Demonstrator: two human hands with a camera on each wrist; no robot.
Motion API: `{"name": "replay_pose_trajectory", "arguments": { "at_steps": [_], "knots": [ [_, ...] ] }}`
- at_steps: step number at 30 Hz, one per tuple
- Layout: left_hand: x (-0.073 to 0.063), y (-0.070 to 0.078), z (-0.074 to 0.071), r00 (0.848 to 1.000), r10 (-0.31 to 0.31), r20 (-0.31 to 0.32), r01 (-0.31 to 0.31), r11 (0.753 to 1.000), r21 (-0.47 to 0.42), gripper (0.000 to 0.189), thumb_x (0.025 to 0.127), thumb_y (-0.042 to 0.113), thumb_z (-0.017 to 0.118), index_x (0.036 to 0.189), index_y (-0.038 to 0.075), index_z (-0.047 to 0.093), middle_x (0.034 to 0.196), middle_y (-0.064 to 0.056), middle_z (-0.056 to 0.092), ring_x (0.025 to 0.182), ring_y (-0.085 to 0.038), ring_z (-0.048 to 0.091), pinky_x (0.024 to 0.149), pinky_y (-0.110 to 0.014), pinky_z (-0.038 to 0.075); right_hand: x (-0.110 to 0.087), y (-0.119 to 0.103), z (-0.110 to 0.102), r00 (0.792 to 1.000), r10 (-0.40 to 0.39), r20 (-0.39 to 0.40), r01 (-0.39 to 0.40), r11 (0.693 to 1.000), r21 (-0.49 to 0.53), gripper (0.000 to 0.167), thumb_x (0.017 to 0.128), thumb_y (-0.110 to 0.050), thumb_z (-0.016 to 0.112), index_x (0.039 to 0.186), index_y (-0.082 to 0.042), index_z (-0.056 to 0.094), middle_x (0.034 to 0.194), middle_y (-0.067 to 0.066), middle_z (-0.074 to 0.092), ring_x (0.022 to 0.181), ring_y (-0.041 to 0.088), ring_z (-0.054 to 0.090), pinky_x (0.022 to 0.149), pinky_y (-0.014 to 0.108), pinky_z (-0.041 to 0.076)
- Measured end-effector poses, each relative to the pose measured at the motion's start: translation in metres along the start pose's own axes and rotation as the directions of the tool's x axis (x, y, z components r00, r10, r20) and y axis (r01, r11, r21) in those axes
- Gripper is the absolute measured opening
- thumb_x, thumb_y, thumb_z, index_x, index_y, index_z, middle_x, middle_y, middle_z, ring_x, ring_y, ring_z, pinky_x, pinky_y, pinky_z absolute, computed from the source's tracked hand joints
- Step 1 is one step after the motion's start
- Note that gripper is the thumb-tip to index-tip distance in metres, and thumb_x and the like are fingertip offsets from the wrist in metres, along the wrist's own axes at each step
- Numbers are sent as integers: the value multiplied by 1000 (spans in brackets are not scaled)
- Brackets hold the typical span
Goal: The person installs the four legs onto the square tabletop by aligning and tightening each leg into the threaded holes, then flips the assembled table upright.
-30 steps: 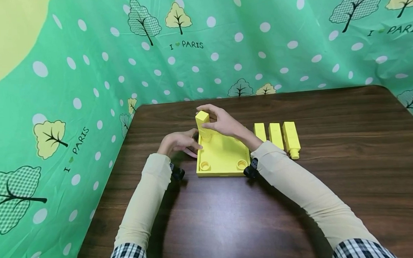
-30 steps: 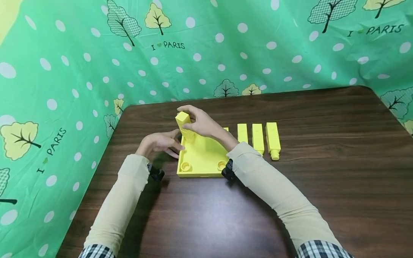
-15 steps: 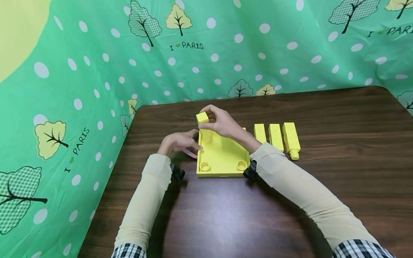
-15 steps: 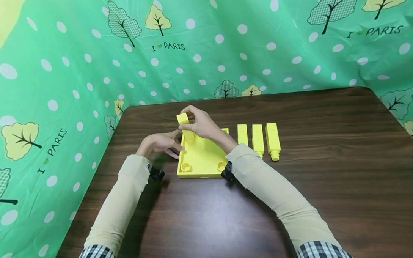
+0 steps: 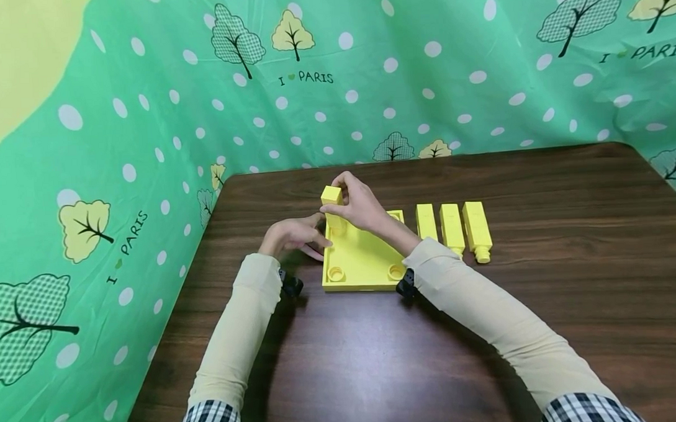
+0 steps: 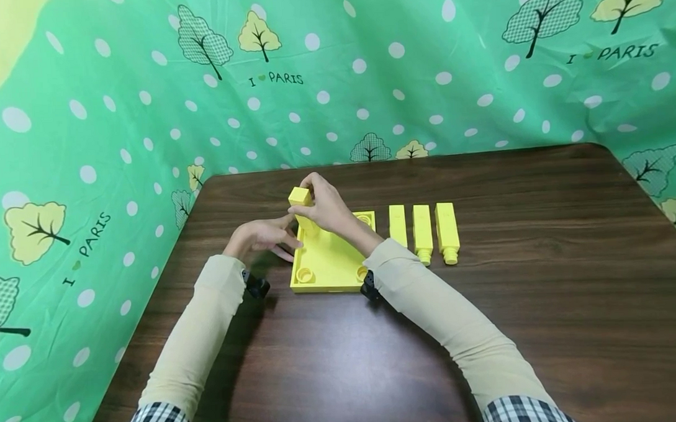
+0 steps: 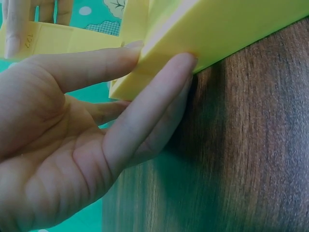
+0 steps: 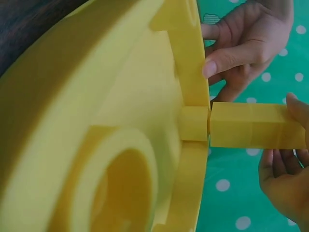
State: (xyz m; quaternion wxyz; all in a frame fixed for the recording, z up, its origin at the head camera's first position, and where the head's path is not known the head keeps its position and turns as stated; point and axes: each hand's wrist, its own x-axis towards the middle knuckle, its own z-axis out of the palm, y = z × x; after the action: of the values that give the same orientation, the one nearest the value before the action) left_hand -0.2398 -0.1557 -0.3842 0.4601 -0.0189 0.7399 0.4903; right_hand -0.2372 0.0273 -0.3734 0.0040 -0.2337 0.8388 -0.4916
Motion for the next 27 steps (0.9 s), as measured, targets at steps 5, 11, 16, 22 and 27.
{"name": "replay_pose_trajectory", "arguments": {
  "at_steps": [5, 11, 16, 22, 27],
  "knots": [
    [-1, 0, 0, 1000, 6, 4, -6, 1000, 7, 101, 92, 1, 60, 152, 23, -19, 144, -14, 26, 106, -27, 56, 88, -40, 57, -1, 0, -5, 998, -24, 66, 23, 1000, 13, 63, 86, -32, 72, 137, -10, 42, 133, 8, 49, 104, 27, 51, 87, 39, 48],
    [-1, 0, 0, 1000, 8, 0, -8, 1000, 16, 95, 92, 1, 60, 154, 19, -10, 138, -17, 35, 109, -27, 57, 87, -40, 58, -1, -1, -14, 978, -66, 197, 16, 970, 244, 50, 97, -16, 57, 143, -10, 41, 143, 10, 46, 131, 23, 44, 108, 45, 41],
    [0, -1, 0, 1000, 9, 5, -9, 1000, 21, 95, 91, 2, 61, 154, 19, -9, 138, -15, 35, 106, -27, 57, 87, -41, 58, -3, -2, -15, 980, -37, 196, -28, 947, 319, 43, 97, -12, 56, 139, -7, 47, 137, 12, 50, 123, 24, 53, 101, 40, 48],
    [1, -1, 0, 1000, 2, -3, -2, 1000, 26, 93, 91, 3, 61, 154, 20, -5, 132, -17, 40, 103, -27, 58, 87, -40, 58, -2, 0, -13, 991, 3, 131, -45, 947, 318, 41, 93, -16, 63, 131, -8, 51, 124, 11, 56, 110, 23, 58, 90, 35, 52],
    [0, 0, 1, 1000, 1, -8, -1, 1000, 32, 91, 92, 4, 61, 154, 20, -2, 128, -18, 45, 101, -26, 59, 86, -40, 58, -1, 4, -11, 996, -3, 88, -24, 953, 302, 39, 92, -20, 66, 126, -7, 53, 115, 11, 60, 104, 25, 60, 84, 32, 54]
  ]
}}
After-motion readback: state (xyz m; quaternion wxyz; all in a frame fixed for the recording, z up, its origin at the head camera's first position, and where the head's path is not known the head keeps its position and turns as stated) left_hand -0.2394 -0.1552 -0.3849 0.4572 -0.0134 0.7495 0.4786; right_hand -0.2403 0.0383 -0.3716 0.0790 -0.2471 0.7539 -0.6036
